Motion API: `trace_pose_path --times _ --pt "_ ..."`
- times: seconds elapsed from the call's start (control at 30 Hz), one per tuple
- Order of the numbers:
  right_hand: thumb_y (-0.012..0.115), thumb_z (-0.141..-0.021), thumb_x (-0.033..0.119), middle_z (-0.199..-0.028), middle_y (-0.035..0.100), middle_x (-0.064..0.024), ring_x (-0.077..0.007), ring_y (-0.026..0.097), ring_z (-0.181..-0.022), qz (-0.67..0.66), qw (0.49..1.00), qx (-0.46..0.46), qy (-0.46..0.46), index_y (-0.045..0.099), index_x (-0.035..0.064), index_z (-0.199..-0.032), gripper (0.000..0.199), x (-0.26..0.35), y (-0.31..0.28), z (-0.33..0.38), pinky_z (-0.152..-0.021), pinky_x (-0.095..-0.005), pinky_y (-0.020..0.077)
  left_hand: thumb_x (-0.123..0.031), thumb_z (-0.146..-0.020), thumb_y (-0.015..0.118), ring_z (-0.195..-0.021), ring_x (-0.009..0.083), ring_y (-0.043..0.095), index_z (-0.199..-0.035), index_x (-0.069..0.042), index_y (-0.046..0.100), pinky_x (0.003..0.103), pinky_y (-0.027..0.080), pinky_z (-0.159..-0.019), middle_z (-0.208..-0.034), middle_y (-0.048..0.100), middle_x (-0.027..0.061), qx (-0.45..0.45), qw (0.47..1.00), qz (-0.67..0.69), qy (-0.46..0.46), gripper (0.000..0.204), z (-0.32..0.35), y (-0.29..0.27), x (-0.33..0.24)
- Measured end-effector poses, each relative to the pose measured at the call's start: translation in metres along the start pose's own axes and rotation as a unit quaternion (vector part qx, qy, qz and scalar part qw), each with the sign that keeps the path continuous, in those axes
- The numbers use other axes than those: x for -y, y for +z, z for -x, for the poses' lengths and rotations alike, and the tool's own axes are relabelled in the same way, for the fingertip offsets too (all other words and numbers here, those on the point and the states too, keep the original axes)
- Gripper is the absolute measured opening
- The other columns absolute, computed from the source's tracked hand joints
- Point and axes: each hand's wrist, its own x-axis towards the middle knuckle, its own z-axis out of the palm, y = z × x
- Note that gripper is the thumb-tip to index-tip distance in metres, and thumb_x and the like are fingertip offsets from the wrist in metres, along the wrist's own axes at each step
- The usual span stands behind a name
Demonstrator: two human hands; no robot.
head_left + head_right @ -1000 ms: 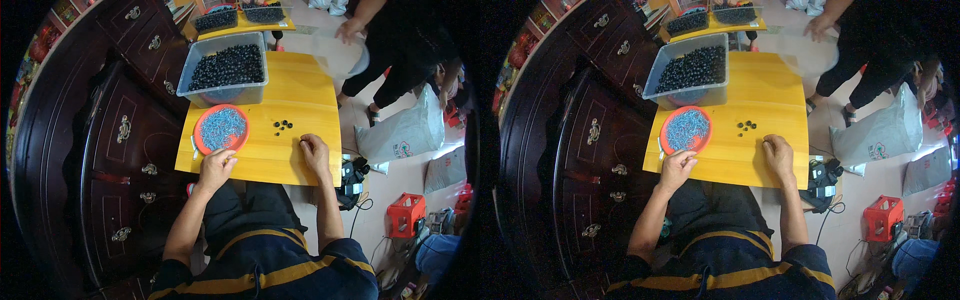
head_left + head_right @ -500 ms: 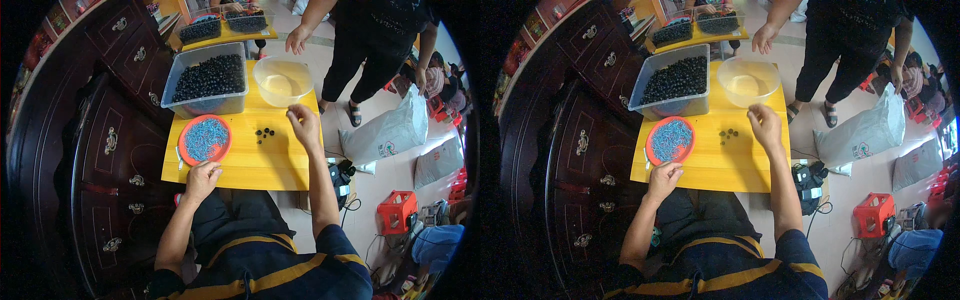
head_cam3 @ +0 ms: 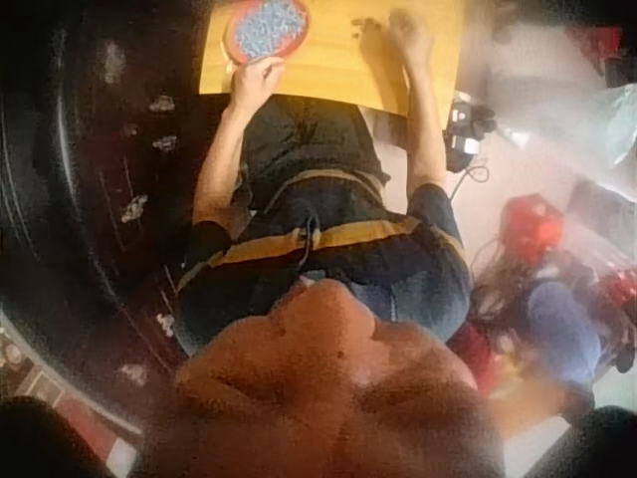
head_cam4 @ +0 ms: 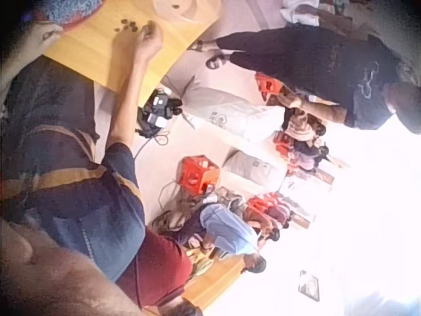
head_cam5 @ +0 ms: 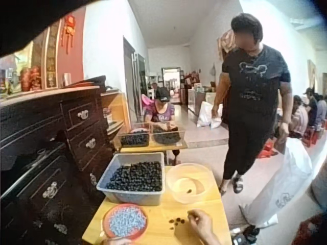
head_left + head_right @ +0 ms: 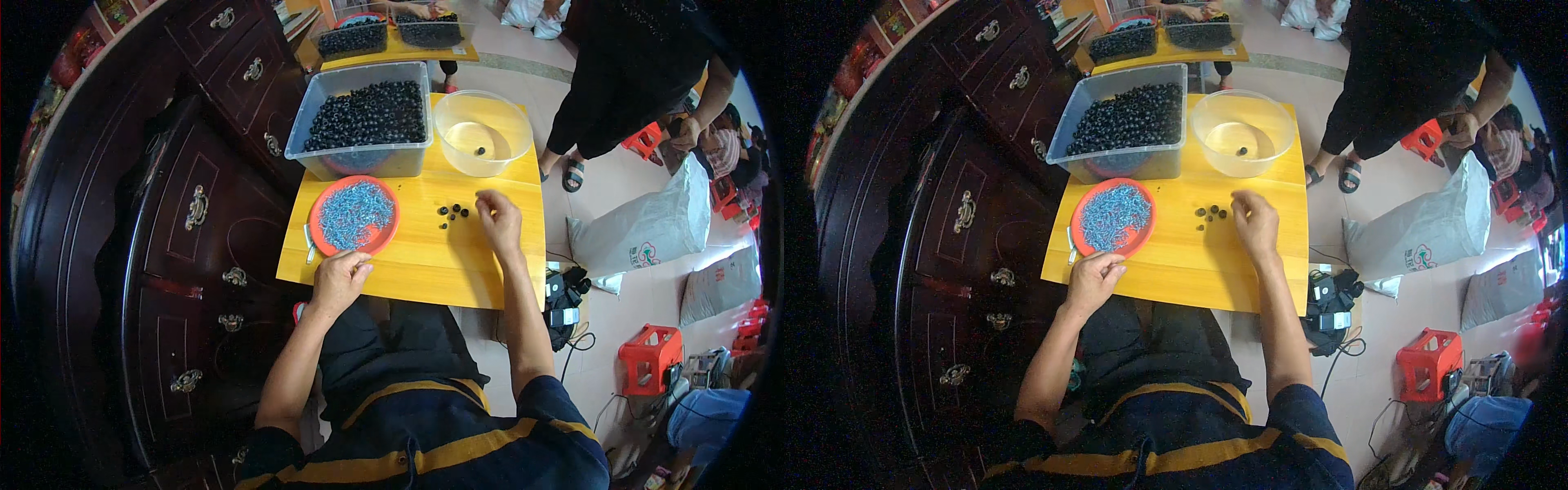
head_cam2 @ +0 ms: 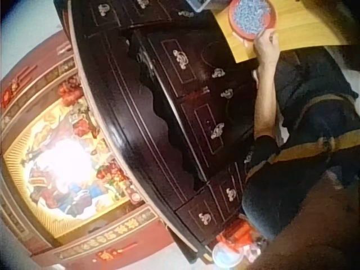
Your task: The person assembles small plastic components by joining parts together by hand and places the assembled pieces on the table.
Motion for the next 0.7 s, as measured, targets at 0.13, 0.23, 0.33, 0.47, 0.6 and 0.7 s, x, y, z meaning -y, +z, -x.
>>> trace_pose_path --times 0.13,0.23,0.33,0.47,0.6,0.7 --pt "0.070 -0.085 0.010 -0.090 0.070 -0.0145 -0.0290 0.069 -0.078 0.043 0.999 0.031 -0.010 0.070 0.0035 -0.104 0.020 0.000 0.015 0.029 -0.071 -0.0386 0.0543 -0.009 -0.084 0.072 -0.082 0.0327 0.070 -0.099 -0.002 0.071 0.040 0.055 -0.072 -0.089 0.070 0.0157 -0.022 0.999 -0.042 0.013 0.017 -0.014 -0.005 0.008" --pt "0.075 -0.083 0.012 -0.085 0.065 -0.0126 -0.0274 0.065 -0.071 0.084 0.993 0.067 -0.040 0.069 0.0043 -0.105 0.023 0.012 0.026 0.034 -0.066 -0.0367 0.0537 -0.013 -0.085 0.072 -0.089 0.0361 0.068 -0.101 -0.004 0.071 0.046 0.054 -0.077 -0.098 0.070 0.0156 -0.020 0.990 -0.139 -0.009 0.019 -0.024 -0.009 0.022" --pt "0.075 -0.081 0.015 -0.089 0.066 -0.0147 -0.0329 0.066 -0.084 0.095 0.992 0.086 -0.017 0.071 0.0063 -0.102 0.023 0.023 0.029 0.031 -0.075 -0.0424 0.0540 -0.015 -0.084 0.071 -0.090 0.0362 0.067 -0.098 -0.005 0.071 0.048 0.054 -0.077 -0.097 0.068 0.0149 0.015 0.980 -0.200 -0.013 0.017 -0.036 -0.006 0.035" --pt "0.075 -0.081 0.015 -0.091 0.067 -0.0142 -0.0335 0.066 -0.087 0.120 0.989 0.082 -0.033 0.072 0.0067 -0.099 0.020 0.028 0.031 0.029 -0.076 -0.0432 0.0535 -0.017 -0.084 0.071 -0.090 0.0363 0.066 -0.096 -0.007 0.071 0.049 0.054 -0.077 -0.095 0.067 0.0142 0.024 0.971 -0.239 0.006 0.016 -0.050 0.004 0.041" --pt "0.072 -0.084 0.014 -0.093 0.067 -0.0140 -0.0342 0.065 -0.089 0.125 0.988 0.076 -0.044 0.072 0.0070 -0.097 0.015 0.022 0.032 0.030 -0.077 -0.0434 0.0531 -0.016 -0.083 0.071 -0.090 0.0362 0.067 -0.095 -0.008 0.072 0.049 0.054 -0.077 -0.094 0.067 0.0142 0.022 0.976 -0.213 0.022 0.015 -0.057 0.011 0.038" --pt "0.070 -0.084 0.013 -0.093 0.066 -0.0144 -0.0348 0.065 -0.088 0.129 0.988 0.071 -0.056 0.071 0.0066 -0.095 0.013 0.020 0.033 0.031 -0.076 -0.0442 0.0526 -0.014 -0.084 0.067 -0.088 0.0352 0.067 -0.093 -0.009 0.075 0.047 0.054 -0.078 -0.093 0.068 0.0133 0.027 0.976 -0.215 0.013 0.013 -0.058 0.012 0.035"
